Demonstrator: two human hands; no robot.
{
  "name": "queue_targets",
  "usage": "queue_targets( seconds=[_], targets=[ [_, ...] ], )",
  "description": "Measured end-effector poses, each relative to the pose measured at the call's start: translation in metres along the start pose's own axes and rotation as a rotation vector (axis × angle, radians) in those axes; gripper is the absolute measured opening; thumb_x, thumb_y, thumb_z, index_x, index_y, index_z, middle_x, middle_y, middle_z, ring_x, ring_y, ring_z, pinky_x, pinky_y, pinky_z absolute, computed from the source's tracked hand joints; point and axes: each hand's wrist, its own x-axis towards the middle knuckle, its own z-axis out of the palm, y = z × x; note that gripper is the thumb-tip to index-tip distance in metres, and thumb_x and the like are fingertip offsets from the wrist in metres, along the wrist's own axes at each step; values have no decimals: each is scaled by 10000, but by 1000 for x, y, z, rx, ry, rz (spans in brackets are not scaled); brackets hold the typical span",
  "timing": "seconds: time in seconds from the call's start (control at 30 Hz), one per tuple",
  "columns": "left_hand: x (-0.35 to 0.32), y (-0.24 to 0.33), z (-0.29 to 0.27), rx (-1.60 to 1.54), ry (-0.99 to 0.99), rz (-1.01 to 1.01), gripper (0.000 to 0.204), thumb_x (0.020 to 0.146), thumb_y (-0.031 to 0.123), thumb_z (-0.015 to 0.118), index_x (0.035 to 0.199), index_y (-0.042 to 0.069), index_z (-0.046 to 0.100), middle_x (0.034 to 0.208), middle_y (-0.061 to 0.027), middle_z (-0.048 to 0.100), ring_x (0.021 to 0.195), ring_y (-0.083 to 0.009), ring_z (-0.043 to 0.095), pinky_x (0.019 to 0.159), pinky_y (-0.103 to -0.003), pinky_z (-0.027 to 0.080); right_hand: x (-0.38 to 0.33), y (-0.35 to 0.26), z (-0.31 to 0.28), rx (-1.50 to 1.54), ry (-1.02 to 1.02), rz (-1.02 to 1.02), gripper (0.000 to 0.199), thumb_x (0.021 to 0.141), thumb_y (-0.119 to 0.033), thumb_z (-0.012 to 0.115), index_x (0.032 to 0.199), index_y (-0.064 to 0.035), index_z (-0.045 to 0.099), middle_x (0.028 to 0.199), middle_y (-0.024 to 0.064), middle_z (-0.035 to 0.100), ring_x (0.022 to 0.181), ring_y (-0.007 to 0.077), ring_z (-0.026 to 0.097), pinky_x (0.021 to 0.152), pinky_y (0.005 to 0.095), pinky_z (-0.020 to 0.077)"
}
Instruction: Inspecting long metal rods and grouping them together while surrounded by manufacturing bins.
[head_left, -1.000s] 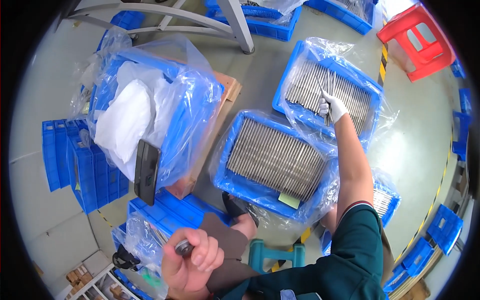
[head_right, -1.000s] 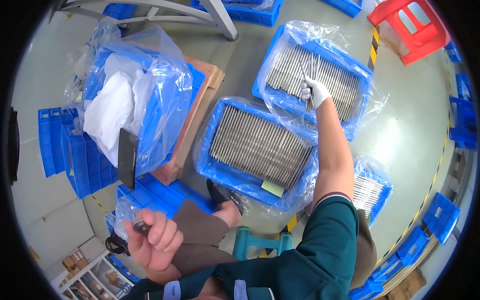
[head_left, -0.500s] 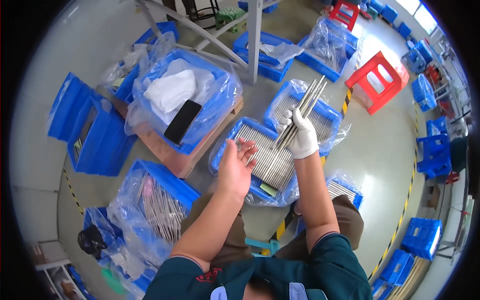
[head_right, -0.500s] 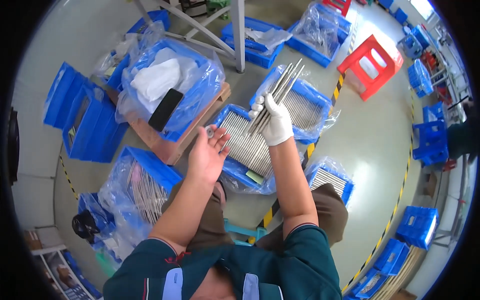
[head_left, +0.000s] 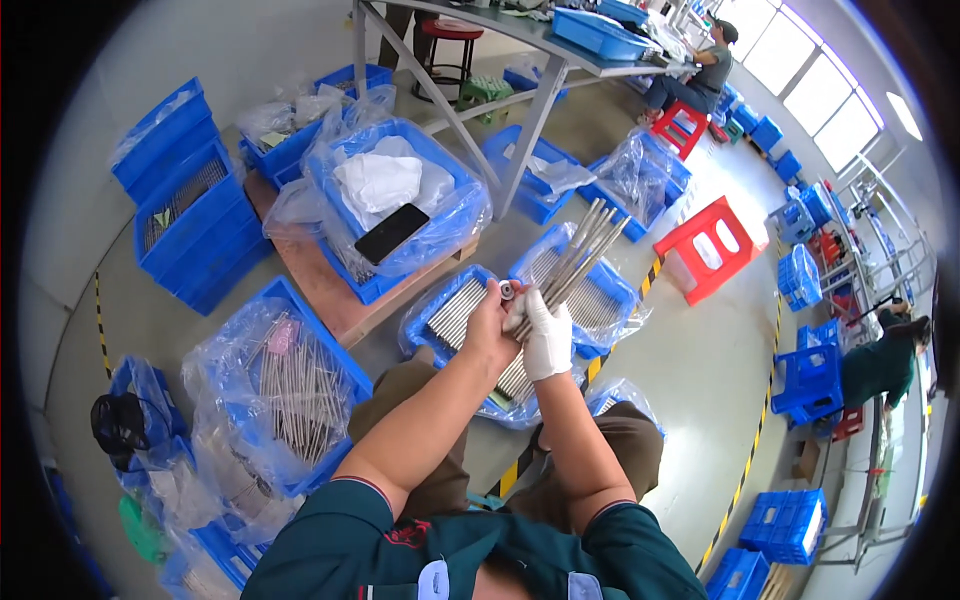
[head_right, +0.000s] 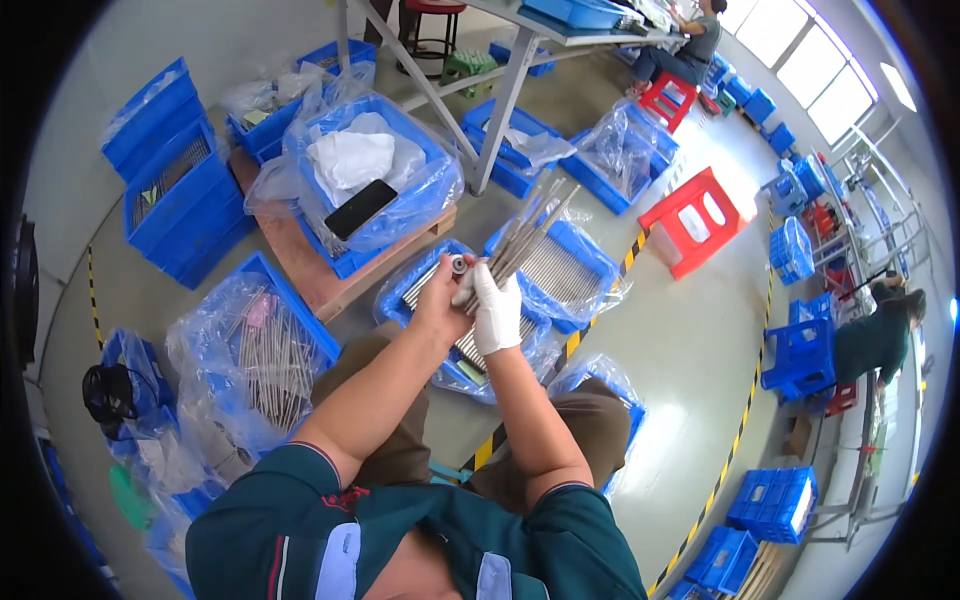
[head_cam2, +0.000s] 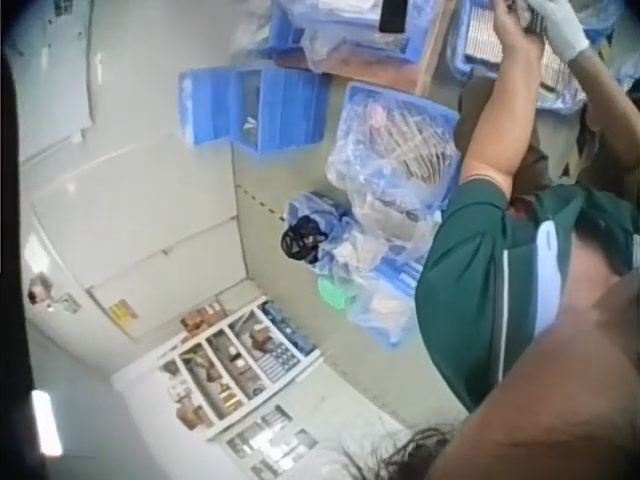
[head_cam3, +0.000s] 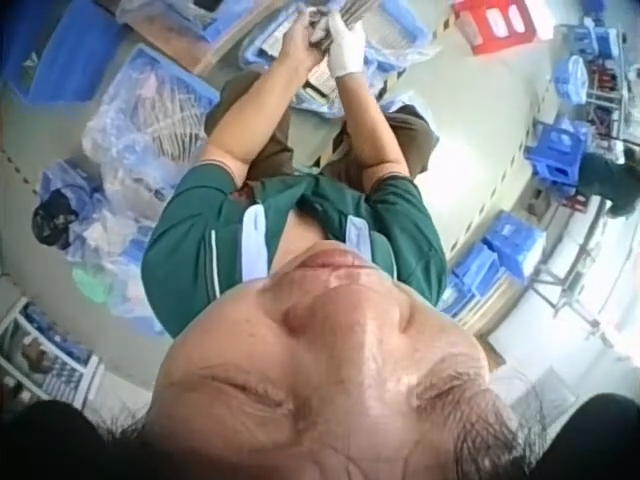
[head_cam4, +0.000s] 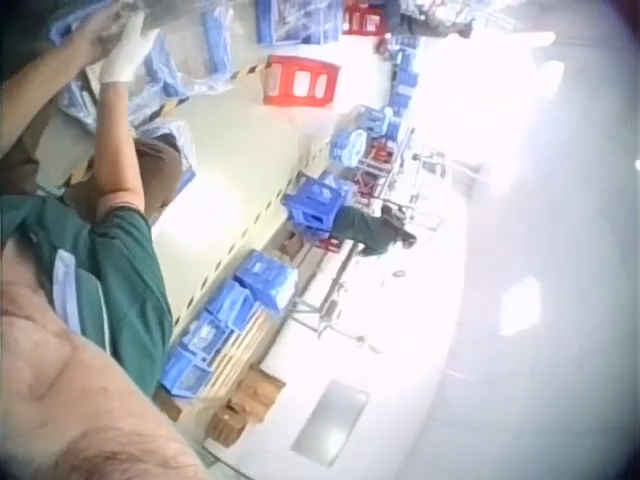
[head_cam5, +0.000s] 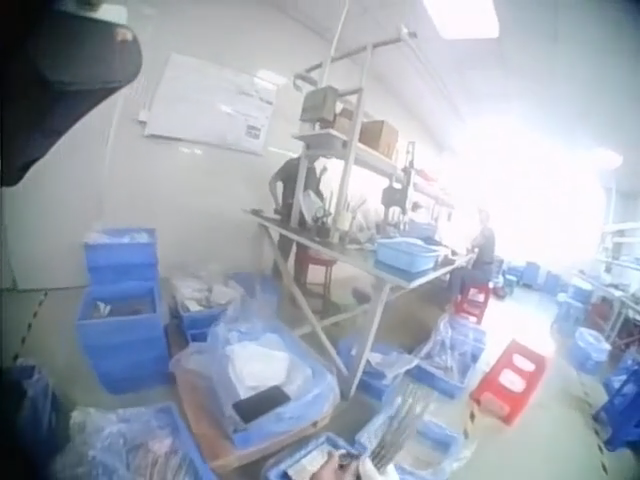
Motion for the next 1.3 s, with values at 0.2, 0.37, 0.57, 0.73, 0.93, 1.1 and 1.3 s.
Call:
queue_targets(
  seconds=[0.2, 0.37, 0.57, 0.73, 0.93, 1.1, 1.3],
  targets=[
    [0, 22, 7, 280, 79, 142, 330, 956, 444, 361, 937, 160, 527, 961, -22, 636, 929, -137, 544, 778, -304, 352, -22, -53, -18, -336, -31, -102, 197, 905, -157, 485, 825, 20, 519, 699, 108, 576, 599, 188, 587, 633, 321, 512],
    [-3, 27, 9, 364, 86, 169, 329, 958, 433, 364, 959, 156, 542, 948, -26, 635, 889, -141, 550, 766, -312, 370, -38, -70, -44, -469, -49, -156, 147, 816, 4, 545, 963, 6, 546, 721, 35, 562, 615, 102, 530, 607, 244, 450],
    [-4, 37, 6, 436, 133, 255, 340, 946, 426, 403, 916, 130, 568, 866, -25, 611, 787, -154, 552, 671, -313, 410, -23, -27, -72, -482, 21, 194, 164, 882, -195, 569, 853, -33, 564, 594, -31, 474, 504, 42, 418, 464, 205, 340],
    [-7, 41, 5, 452, 175, 243, 346, 943, 422, 415, 920, 114, 571, 847, -28, 608, 794, -158, 538, 672, -311, 403, -22, -31, -91, -432, -68, 125, 250, 906, -252, 549, 785, -33, 534, 563, -18, 460, 494, 62, 414, 479, 211, 344],
    [-8, 38, 8, 458, 128, 197, 365, 940, 430, 420, 933, 99, 575, 838, -26, 592, 759, -159, 526, 664, -313, 408, -28, -64, -100, -148, -2, 219, 281, 890, -311, 579, 815, -48, 512, 568, 21, 474, 399, 73, 380, 362, 207, 264],
    [-8, 32, 9, 479, 111, 189, 373, 941, 428, 417, 939, 90, 573, 829, -27, 586, 748, -160, 524, 657, -312, 413, -26, -71, -108, 47, -130, 233, 326, 859, -356, 607, 767, -59, 507, 542, 30, 466, 387, 93, 371, 355, 230, 249],
    [-15, 33, 22, 603, -79, 169, 384, 911, 429, 490, 1005, 64, 563, 846, -46, 599, 767, -162, 537, 677, -299, 415, -23, -66, -103, -497, 180, -63, 116, 845, -105, 586, 757, -40, 551, 583, 9, 533, 462, 44, 417, 426, 205, 320]
  ],
)
